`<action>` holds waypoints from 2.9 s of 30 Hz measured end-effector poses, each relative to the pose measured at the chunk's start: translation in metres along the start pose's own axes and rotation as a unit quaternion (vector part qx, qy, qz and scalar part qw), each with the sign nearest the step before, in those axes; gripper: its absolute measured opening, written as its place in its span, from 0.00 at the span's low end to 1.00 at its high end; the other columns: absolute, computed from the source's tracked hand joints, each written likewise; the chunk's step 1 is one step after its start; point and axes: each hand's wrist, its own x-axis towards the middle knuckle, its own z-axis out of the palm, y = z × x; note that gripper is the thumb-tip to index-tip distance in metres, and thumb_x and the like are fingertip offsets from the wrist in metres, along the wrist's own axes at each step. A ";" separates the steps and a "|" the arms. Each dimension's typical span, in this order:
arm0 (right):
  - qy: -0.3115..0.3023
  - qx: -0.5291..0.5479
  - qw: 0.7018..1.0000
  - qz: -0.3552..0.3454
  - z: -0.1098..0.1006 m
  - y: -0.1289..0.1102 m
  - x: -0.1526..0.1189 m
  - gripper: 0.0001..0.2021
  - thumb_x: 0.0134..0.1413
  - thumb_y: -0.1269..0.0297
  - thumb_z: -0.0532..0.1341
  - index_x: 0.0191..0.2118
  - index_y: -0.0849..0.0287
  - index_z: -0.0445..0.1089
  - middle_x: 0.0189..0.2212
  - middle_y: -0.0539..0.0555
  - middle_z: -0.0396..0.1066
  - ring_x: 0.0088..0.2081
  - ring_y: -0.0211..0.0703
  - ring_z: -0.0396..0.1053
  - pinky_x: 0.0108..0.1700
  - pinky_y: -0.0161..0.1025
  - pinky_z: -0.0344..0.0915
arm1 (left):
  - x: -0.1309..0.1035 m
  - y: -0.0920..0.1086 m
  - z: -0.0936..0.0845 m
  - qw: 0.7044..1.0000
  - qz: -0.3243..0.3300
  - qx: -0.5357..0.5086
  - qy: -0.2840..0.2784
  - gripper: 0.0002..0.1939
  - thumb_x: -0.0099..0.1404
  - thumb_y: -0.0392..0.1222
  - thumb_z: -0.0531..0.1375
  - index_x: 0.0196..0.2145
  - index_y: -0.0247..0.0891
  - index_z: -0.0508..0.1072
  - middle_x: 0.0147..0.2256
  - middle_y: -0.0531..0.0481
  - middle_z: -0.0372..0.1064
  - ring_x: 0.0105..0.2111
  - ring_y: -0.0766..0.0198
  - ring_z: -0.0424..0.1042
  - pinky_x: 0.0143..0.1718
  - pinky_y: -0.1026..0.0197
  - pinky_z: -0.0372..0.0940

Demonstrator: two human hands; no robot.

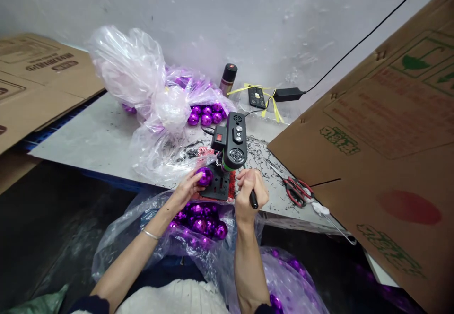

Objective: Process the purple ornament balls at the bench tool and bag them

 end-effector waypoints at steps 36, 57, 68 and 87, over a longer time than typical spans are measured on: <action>-0.018 -0.014 0.999 -0.025 -0.004 0.004 -0.007 0.17 0.76 0.67 0.52 0.30 0.53 0.63 0.25 0.46 0.68 0.30 0.37 0.71 0.34 0.38 0.66 | 0.038 -0.044 0.011 0.774 0.375 0.510 -0.010 0.32 0.65 0.55 0.73 0.62 0.40 0.76 0.56 0.37 0.80 0.57 0.41 0.77 0.62 0.41 0.69; 0.042 0.012 0.996 -0.072 0.014 0.053 -0.055 0.18 0.77 0.62 0.49 0.30 0.53 0.63 0.29 0.48 0.66 0.28 0.40 0.67 0.34 0.43 0.67 | 0.041 -0.054 0.009 0.781 0.362 0.509 -0.002 0.32 0.66 0.56 0.72 0.64 0.43 0.76 0.57 0.39 0.80 0.57 0.43 0.76 0.61 0.43 0.68; 0.060 0.023 0.994 -0.088 0.018 0.057 -0.057 0.19 0.77 0.63 0.49 0.29 0.53 0.61 0.28 0.46 0.66 0.27 0.37 0.65 0.35 0.41 0.65 | 0.041 -0.055 0.009 0.775 0.376 0.508 -0.006 0.32 0.69 0.57 0.70 0.64 0.41 0.75 0.57 0.38 0.80 0.57 0.43 0.76 0.60 0.44 0.68; 0.045 0.009 0.999 -0.017 0.010 0.028 -0.028 0.20 0.77 0.62 0.51 0.28 0.54 0.64 0.25 0.46 0.67 0.26 0.36 0.66 0.31 0.38 0.62 | 0.042 -0.052 0.009 0.761 0.411 0.502 -0.016 0.30 0.68 0.52 0.72 0.64 0.43 0.74 0.55 0.40 0.80 0.55 0.44 0.78 0.58 0.42 0.72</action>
